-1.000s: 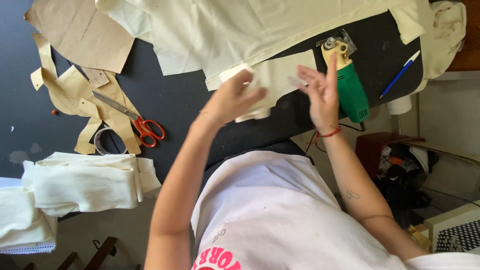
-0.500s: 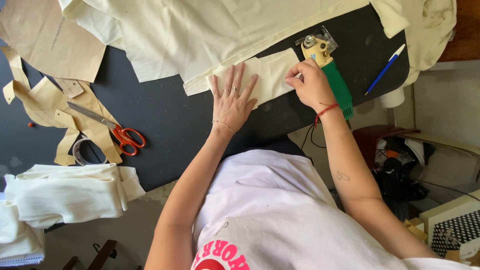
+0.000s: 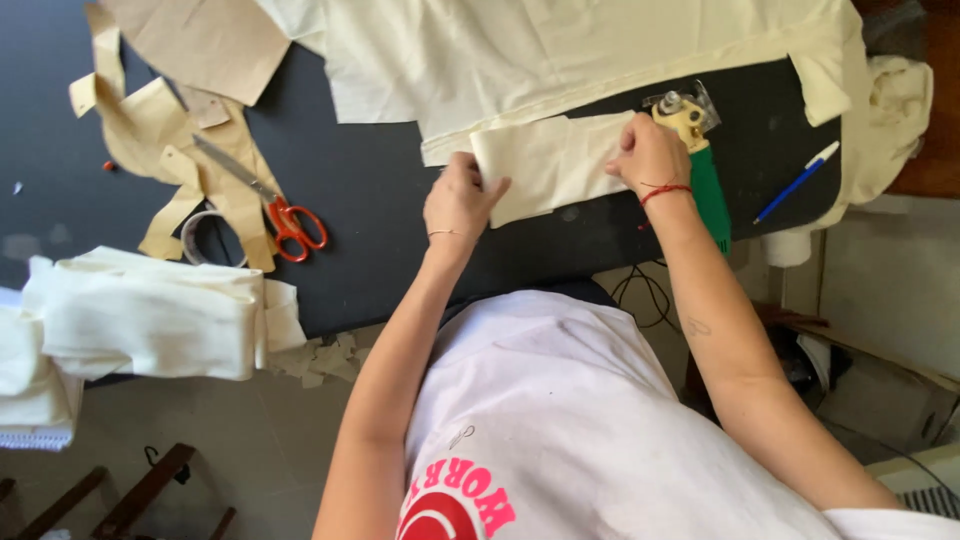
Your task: The person places a cardboard pattern on a piece of white fabric and traces its outline with a blue pen. They then use a green electric rotary cutter to cut the fabric along the marked lines. After cutting, the person folds the fabric piece and places it on a stack of other cut pieces.
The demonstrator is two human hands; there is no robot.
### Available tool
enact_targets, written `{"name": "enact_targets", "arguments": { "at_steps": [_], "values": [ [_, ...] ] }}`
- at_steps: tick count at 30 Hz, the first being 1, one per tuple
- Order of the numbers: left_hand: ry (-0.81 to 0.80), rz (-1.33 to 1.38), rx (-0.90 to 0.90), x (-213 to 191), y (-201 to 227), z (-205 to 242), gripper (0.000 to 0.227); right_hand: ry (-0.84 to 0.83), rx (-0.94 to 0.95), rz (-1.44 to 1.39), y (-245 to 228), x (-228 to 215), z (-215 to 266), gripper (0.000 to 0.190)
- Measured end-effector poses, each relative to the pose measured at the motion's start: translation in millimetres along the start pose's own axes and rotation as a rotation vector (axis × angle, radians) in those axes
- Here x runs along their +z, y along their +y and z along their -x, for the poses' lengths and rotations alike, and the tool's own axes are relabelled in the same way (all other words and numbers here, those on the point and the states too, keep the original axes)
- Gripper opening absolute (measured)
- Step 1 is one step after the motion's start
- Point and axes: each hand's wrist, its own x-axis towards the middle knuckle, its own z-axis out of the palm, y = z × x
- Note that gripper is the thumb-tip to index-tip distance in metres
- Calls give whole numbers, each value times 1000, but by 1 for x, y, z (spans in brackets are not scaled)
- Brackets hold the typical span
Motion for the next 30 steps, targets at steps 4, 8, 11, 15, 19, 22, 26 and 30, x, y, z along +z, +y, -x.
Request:
{"name": "enact_targets", "arguments": {
  "at_steps": [4,8,11,15,19,22,26,30],
  "values": [
    [-95,181,103,5,-22,-20,33,-28,-51,5,-27,-25,10,16],
    [-302,533,26,-117,4,43,20,-69,-127,-411,-72,-35,67,13],
    [-190,563,-43,-195,-23,80,21,-137,-199,-487,-100,-18,86,14],
    [-7,505,155,-280,-84,132,14,-269,-190,-426,-181,-27,125,21],
    [157,245,-12,-369,-134,183,18,-362,-231,-261,-234,-37,143,24],
    [274,139,-165,-430,-171,202,18,-341,-250,-185,-255,-38,143,25],
    [387,-183,-335,-493,-256,196,17,-321,-277,-167,-269,-30,139,26],
    [744,-798,-294,-488,-375,150,50,-338,-257,-128,-279,-21,143,26]
  ]
}}
